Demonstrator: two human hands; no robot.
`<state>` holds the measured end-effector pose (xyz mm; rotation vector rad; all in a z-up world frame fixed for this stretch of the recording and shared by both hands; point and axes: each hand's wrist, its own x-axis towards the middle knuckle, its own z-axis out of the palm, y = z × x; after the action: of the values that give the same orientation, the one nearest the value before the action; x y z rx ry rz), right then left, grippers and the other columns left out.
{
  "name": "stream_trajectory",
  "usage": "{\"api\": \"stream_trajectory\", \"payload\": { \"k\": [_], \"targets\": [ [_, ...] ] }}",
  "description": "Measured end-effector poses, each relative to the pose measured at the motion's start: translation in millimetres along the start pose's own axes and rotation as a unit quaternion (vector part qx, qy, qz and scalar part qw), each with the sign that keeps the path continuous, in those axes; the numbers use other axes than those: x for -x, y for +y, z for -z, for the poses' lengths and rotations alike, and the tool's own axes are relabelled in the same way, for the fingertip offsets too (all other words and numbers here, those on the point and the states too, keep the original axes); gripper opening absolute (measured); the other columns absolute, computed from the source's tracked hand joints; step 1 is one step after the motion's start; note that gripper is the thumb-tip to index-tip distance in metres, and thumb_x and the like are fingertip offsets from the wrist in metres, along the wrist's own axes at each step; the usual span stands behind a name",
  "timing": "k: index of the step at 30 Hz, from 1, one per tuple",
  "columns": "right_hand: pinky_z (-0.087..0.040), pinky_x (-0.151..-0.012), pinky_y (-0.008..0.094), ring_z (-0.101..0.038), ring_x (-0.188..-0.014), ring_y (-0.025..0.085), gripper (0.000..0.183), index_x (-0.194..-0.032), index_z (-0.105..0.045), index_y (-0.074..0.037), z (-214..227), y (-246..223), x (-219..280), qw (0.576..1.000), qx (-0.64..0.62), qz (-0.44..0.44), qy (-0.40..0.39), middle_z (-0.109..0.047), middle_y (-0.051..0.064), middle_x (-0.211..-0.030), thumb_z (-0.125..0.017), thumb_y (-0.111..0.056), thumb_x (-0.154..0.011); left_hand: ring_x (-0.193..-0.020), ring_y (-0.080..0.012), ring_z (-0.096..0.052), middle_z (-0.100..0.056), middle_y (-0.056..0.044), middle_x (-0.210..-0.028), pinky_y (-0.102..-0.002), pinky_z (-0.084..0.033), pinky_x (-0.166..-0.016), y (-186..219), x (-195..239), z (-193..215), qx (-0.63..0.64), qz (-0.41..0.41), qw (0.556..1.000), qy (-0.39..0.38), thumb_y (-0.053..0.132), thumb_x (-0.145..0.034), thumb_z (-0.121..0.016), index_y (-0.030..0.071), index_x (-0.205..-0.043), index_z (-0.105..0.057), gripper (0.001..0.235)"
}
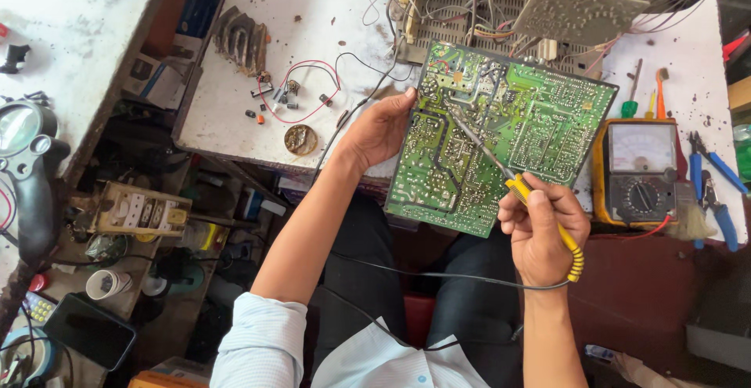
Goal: The person uses a multimeter to test points on a green circuit board and then uses a soldering iron to apply solder to various joints. The person alternates between testing and soldering while holding the board steady.
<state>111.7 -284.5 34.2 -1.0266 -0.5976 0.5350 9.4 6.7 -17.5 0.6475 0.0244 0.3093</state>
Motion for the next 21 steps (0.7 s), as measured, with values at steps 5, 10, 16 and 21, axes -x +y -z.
{"api": "stream_trajectory", "payload": {
  "k": [5, 10, 16, 21],
  "targets": [
    [-0.053, -0.063, 0.028, -0.067, -0.076, 0.019, 0.022, -0.124, -0.065, 0.003, -6, 0, -6, 1.0, 0.007, -0.01, -0.005, -0.071, 0.017, -0.094, -0.059, -0.011, -0.109, -0.124, -0.025, -0.06, -0.068, -0.011, -0.131, -0.043, -0.046, -0.111, 2, 1, -4, -0.002, 0.003, 1.0, 0.014, 0.037, -0.1, -0.067, -0.002, -0.134, -0.062, 0.052],
    [-0.051, -0.06, 0.027, -0.066, -0.072, 0.019, 0.022, -0.122, -0.066, 0.004, -9, -2, -6, 0.999, 0.015, -0.023, 0.016, -0.071, 0.016, -0.09, -0.058, -0.013, -0.109, -0.123, -0.0236, -0.061, -0.068, -0.01, -0.13, -0.042, -0.047, -0.111, 1, 0, -4, -0.006, 0.005, 1.0, 0.022, 0.037, -0.099, -0.068, -0.001, -0.133, -0.062, 0.052],
    [-0.05, -0.058, 0.027, -0.065, -0.07, 0.019, 0.023, -0.119, -0.066, 0.004, -10, -1, -7, 0.999, 0.004, -0.031, 0.033, -0.07, 0.016, -0.088, -0.058, -0.014, -0.109, -0.122, -0.0236, -0.061, -0.069, -0.011, -0.129, -0.042, -0.047, -0.111, 0, 0, -2, 0.0, 0.0, 1.0, 0.016, 0.036, -0.101, -0.068, -0.003, -0.131, -0.063, 0.049],
    [-0.047, -0.055, 0.026, -0.064, -0.067, 0.02, 0.025, -0.116, -0.068, 0.005, -4, 0, -13, 0.998, -0.029, -0.044, 0.034, -0.069, 0.016, -0.084, -0.059, -0.018, -0.11, -0.115, -0.0226, -0.065, -0.072, -0.012, -0.123, -0.039, -0.05, -0.107, 0, -1, -1, 0.016, -0.007, 1.0, 0.012, 0.031, -0.101, -0.068, -0.004, -0.127, -0.066, 0.043]
  ]
}}
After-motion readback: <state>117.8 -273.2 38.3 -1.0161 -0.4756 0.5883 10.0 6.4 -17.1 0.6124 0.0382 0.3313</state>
